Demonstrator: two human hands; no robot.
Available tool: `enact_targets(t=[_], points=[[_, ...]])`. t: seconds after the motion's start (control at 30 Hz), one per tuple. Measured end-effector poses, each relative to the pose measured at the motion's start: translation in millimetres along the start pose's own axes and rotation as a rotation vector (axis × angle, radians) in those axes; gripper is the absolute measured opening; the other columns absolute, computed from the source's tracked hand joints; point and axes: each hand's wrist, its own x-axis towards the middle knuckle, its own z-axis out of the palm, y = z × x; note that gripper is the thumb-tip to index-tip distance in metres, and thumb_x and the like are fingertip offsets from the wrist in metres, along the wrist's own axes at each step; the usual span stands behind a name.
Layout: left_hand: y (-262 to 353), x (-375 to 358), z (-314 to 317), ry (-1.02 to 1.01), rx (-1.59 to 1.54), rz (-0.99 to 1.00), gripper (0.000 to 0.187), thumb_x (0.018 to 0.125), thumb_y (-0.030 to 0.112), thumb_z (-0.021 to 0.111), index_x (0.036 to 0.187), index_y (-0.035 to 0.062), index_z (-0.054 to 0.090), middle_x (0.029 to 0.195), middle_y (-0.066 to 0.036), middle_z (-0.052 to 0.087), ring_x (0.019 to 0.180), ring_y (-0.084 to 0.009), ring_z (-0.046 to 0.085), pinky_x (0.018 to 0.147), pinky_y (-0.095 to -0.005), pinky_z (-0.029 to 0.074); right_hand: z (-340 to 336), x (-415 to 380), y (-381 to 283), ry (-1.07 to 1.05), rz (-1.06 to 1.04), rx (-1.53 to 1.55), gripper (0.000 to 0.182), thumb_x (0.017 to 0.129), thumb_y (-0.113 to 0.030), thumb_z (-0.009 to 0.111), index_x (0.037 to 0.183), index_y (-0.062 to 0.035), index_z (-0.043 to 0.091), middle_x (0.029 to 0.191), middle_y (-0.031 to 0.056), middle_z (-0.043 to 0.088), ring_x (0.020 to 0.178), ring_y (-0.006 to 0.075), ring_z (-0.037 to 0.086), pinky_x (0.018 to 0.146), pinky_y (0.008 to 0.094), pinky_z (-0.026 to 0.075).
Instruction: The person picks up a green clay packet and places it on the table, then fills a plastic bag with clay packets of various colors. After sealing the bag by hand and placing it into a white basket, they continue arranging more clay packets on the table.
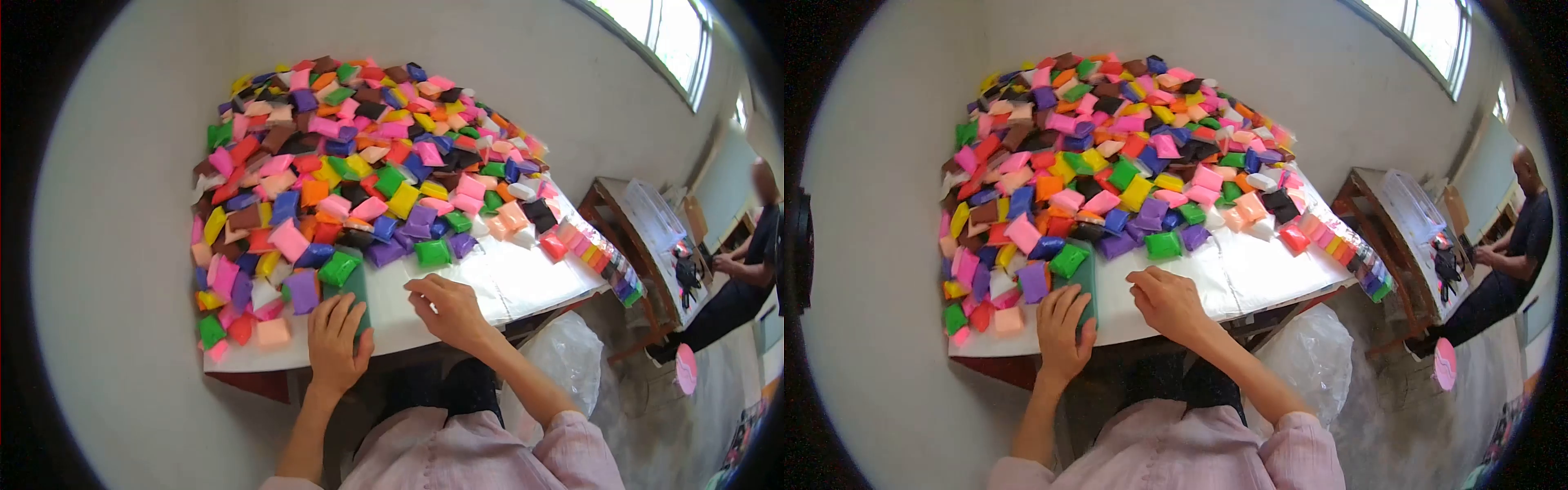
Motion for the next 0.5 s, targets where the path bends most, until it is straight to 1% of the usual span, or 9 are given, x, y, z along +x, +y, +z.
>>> enact_targets(t=[0.07, 0.1, 0.2, 0.27, 0.33, 0.37, 0.47, 0.5], points=[[-1, -1, 0, -0.01, -0.023, -0.022, 0.038, 0.08, 0.017, 0.066, 0.116, 0.0024, 0.062, 0.126, -0.015, 0.058, 0.118, -0.0353, 0.05, 0.101, -0.0479, 0.038, 3, 3, 14, -0.009, -0.013, -0.082, 0.014, 0.084, -0.007, 0.067, 0.098, -0.0063, 0.068, 0.084, 0.0094, 0.066, 0.07, 0.0255, 0.067, 0.062, 0.036, 0.052], [-2, -1, -1, -0.018, -0.046, -0.031, 0.038, 0.08, 0.017, 0.066, 0.115, 0.0025, 0.063, 0.126, -0.014, 0.058, 0.118, -0.0351, 0.05, 0.101, -0.0478, 0.038, -2, 4, 25, -0.002, 0.05, -0.12, 0.013, 0.083, -0.009, 0.068, 0.096, -0.0061, 0.069, 0.083, 0.0097, 0.067, 0.071, 0.0255, 0.068, 0.063, 0.0354, 0.052], [0, 0, -2, -0.034, -0.095, -0.066, 0.038, 0.08, 0.018, 0.065, 0.114, 0.0027, 0.063, 0.127, -0.014, 0.058, 0.117, -0.0351, 0.051, 0.101, -0.0477, 0.037, -32, 9, 74, 0.047, 0.264, -0.244, 0.012, 0.084, -0.012, 0.067, 0.094, -0.005, 0.07, 0.083, 0.0132, 0.069, 0.071, 0.0271, 0.068, 0.064, 0.0376, 0.053], [0, 3, -4, -0.051, -0.106, -0.08, 0.038, 0.08, 0.018, 0.065, 0.114, 0.0026, 0.063, 0.126, -0.015, 0.058, 0.117, -0.0355, 0.05, 0.101, -0.048, 0.036, -50, 13, 100, 0.106, 0.407, -0.344, 0.012, 0.084, -0.017, 0.063, 0.086, -0.0069, 0.069, 0.081, 0.0128, 0.068, 0.073, 0.0326, 0.067, 0.066, 0.0441, 0.051], [-2, 3, -1, -0.049, -0.105, -0.079, 0.038, 0.08, 0.019, 0.064, 0.114, 0.0023, 0.063, 0.126, -0.016, 0.058, 0.117, -0.0364, 0.051, 0.101, -0.0496, 0.036, -57, 21, 125, 0.149, 0.427, -0.446, 0.013, 0.084, -0.017, 0.063, 0.081, -0.0064, 0.069, 0.077, 0.0137, 0.068, 0.071, 0.033, 0.067, 0.066, 0.0442, 0.051], [-2, 2, 0, -0.053, -0.1, -0.078, 0.038, 0.08, 0.02, 0.064, 0.114, 0.0022, 0.063, 0.126, -0.016, 0.058, 0.117, -0.0366, 0.051, 0.101, -0.05, 0.036, -59, 27, 131, 0.108, 0.464, -0.46, 0.012, 0.083, -0.015, 0.062, 0.086, -0.0059, 0.069, 0.083, 0.0147, 0.068, 0.077, 0.0333, 0.067, 0.069, 0.0452, 0.051], [-3, 1, 1, -0.055, -0.079, -0.072, 0.038, 0.081, 0.022, 0.063, 0.114, 0.0021, 0.063, 0.126, -0.016, 0.058, 0.117, -0.0368, 0.051, 0.101, -0.0507, 0.036, -41, 45, 154, 0.14, 0.379, -0.552, 0.015, 0.08, -0.011, 0.061, 0.091, -0.0061, 0.069, 0.092, 0.015, 0.067, 0.085, 0.0336, 0.066, 0.073, 0.0463, 0.052], [-4, 0, 1, -0.052, -0.073, -0.068, 0.039, 0.081, 0.023, 0.063, 0.114, 0.002, 0.063, 0.126, -0.017, 0.058, 0.117, -0.0368, 0.051, 0.101, -0.0509, 0.036, -39, 47, 153, 0.076, 0.391, -0.535, 0.026, 0.076, -0.006, 0.06, 0.101, -0.0064, 0.066, 0.099, 0.0159, 0.065, 0.093, 0.0357, 0.064, 0.077, 0.0472, 0.051]])
